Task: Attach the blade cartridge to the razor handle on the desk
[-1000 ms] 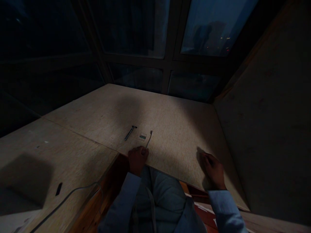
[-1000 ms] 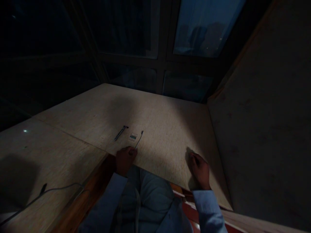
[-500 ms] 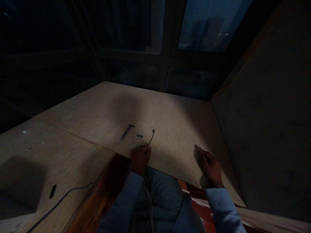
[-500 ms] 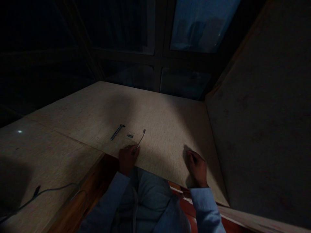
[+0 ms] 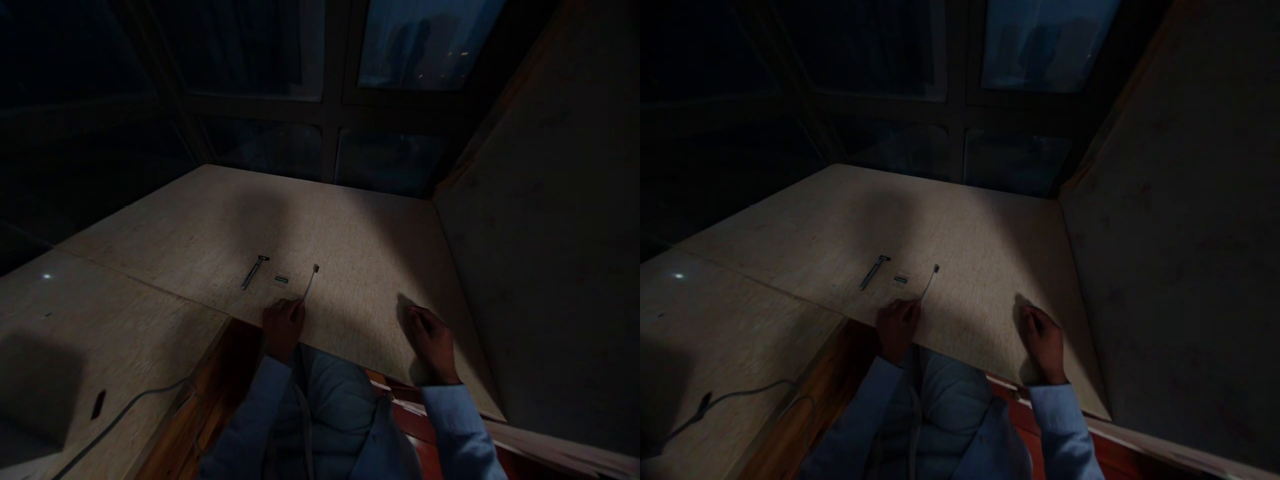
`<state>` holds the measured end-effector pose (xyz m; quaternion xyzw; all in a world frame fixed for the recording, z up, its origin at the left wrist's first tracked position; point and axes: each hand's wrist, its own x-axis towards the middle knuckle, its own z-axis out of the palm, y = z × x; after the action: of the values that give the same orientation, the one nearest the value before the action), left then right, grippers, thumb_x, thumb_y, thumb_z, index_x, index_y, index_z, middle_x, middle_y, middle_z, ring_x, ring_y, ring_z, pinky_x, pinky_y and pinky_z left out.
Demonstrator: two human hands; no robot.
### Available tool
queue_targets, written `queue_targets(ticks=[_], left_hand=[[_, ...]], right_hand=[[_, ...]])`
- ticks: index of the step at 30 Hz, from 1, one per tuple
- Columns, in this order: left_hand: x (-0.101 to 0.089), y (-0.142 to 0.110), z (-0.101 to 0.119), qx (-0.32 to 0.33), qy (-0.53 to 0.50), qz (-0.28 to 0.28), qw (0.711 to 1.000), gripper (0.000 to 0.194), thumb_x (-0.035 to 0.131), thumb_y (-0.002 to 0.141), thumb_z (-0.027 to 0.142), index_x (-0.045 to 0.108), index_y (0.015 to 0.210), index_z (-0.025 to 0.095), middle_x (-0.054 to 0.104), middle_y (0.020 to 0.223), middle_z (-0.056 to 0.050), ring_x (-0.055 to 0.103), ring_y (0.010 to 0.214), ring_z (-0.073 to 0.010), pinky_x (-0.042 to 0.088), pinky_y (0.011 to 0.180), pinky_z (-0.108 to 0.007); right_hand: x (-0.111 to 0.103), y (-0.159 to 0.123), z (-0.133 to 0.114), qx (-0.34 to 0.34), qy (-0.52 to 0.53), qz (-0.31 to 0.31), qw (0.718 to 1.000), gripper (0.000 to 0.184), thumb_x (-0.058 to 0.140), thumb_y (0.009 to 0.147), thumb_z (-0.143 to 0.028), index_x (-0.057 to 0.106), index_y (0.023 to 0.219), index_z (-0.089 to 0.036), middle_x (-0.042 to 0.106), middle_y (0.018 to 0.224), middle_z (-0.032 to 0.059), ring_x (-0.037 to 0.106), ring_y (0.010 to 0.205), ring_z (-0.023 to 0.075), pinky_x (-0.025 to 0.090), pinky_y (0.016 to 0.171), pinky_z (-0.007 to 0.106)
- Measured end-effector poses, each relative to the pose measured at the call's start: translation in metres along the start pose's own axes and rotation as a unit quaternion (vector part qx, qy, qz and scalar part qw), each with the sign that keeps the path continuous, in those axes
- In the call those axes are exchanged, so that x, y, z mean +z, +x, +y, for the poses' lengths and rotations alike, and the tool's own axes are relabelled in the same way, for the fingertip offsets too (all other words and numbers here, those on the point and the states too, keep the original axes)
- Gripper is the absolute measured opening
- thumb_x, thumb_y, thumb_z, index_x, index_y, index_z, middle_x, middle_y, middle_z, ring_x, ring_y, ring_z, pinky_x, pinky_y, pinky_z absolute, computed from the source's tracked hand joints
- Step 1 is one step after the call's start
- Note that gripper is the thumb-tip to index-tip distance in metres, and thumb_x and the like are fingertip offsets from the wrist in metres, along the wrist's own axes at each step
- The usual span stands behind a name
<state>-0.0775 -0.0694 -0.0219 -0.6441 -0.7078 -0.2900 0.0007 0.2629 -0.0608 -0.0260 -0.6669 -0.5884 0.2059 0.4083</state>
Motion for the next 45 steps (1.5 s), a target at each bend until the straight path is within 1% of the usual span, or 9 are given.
queue_targets(ticks=[3,8,14,18,21,27,37,41,45], left_hand=[[0.0,0.0,0.002,-0.005,0.007,-0.001,1.0,0.027,0.053,0.092,0.037,0.076,0.091,0.023,0.073,0.09,-0.006,0.065,0.087,-0.0242,0.036,0.08,-0.037],[0.001,0.001,0.002,0.001,0.023,0.001,1.0,0.025,0.055,0.092,0.036,0.077,0.095,0.024,0.073,0.093,-0.006,0.065,0.088,-0.0239,0.037,0.081,-0.038],[0.001,0.002,-0.001,0.043,0.031,-0.057,0.997,0.024,0.056,0.092,0.03,0.075,0.108,0.03,0.071,0.099,-0.005,0.065,0.082,-0.0191,0.039,0.076,-0.035],[0.0,0.006,-0.001,0.055,0.056,-0.082,0.994,0.026,0.055,0.093,0.033,0.074,0.111,0.031,0.07,0.092,-0.004,0.064,0.078,-0.0182,0.039,0.072,-0.033],[0.0,0.013,-0.001,0.028,0.079,-0.086,0.993,0.028,0.052,0.095,0.035,0.075,0.109,0.029,0.069,0.089,-0.005,0.063,0.074,-0.0174,0.04,0.07,-0.031],[0.0,0.023,-0.003,-0.044,0.078,-0.082,0.993,0.028,0.051,0.095,0.037,0.076,0.105,0.029,0.068,0.096,-0.004,0.063,0.076,-0.0149,0.039,0.063,-0.026],[0.0,0.029,0.007,-0.103,0.085,-0.062,0.989,0.03,0.049,0.095,0.036,0.077,0.093,0.026,0.068,0.099,-0.004,0.063,0.076,-0.0142,0.037,0.062,-0.025],[-0.002,0.033,0.015,-0.129,0.083,-0.071,0.986,0.029,0.049,0.094,0.034,0.076,0.093,0.025,0.067,0.101,-0.005,0.063,0.079,-0.0143,0.037,0.062,-0.024],[-0.003,0.034,0.017,-0.141,0.089,-0.082,0.983,0.032,0.045,0.096,0.035,0.076,0.095,0.025,0.067,0.103,-0.006,0.063,0.076,-0.0153,0.039,0.062,-0.025]], right_hand=[[0.001,0.0,0.0,0.003,0.004,0.004,1.0,0.057,0.05,0.084,-0.063,0.075,0.098,-0.013,0.074,0.103,0.0162,0.069,0.096,0.0333,0.054,0.085,0.042],[0.001,0.001,0.0,0.002,0.009,0.001,1.0,0.059,0.051,0.084,-0.065,0.075,0.098,-0.013,0.075,0.102,0.0161,0.07,0.095,0.0323,0.054,0.084,0.04],[0.0,0.001,0.001,-0.013,0.013,-0.007,1.0,0.057,0.051,0.086,-0.063,0.074,0.099,-0.014,0.075,0.101,0.0157,0.07,0.093,0.0311,0.054,0.084,0.04],[0.0,0.001,0.0,-0.005,0.008,-0.005,1.0,0.059,0.05,0.085,-0.065,0.074,0.099,-0.014,0.075,0.101,0.0165,0.07,0.093,0.0316,0.054,0.084,0.041],[-0.001,0.0,-0.001,0.002,0.014,-0.008,1.0,0.057,0.051,0.085,-0.063,0.074,0.1,-0.014,0.074,0.103,0.0161,0.07,0.096,0.0318,0.053,0.086,0.041],[0.0,0.0,-0.001,-0.002,0.021,-0.008,1.0,0.053,0.051,0.086,-0.059,0.073,0.1,-0.013,0.074,0.104,0.0157,0.069,0.097,0.032,0.052,0.088,0.041],[-0.002,0.0,-0.003,0.002,0.019,-0.018,1.0,0.054,0.052,0.084,-0.059,0.074,0.099,-0.013,0.074,0.103,0.0163,0.069,0.097,0.0326,0.052,0.088,0.042],[-0.001,0.0,-0.001,0.019,0.018,-0.009,1.0,0.056,0.051,0.083,-0.062,0.074,0.099,-0.013,0.074,0.104,0.0163,0.069,0.098,0.0339,0.052,0.088,0.043],[0.001,0.001,0.004,0.014,0.022,-0.011,1.0,0.057,0.051,0.082,-0.063,0.074,0.1,-0.013,0.074,0.104,0.0164,0.069,0.098,0.0342,0.053,0.087,0.044]])
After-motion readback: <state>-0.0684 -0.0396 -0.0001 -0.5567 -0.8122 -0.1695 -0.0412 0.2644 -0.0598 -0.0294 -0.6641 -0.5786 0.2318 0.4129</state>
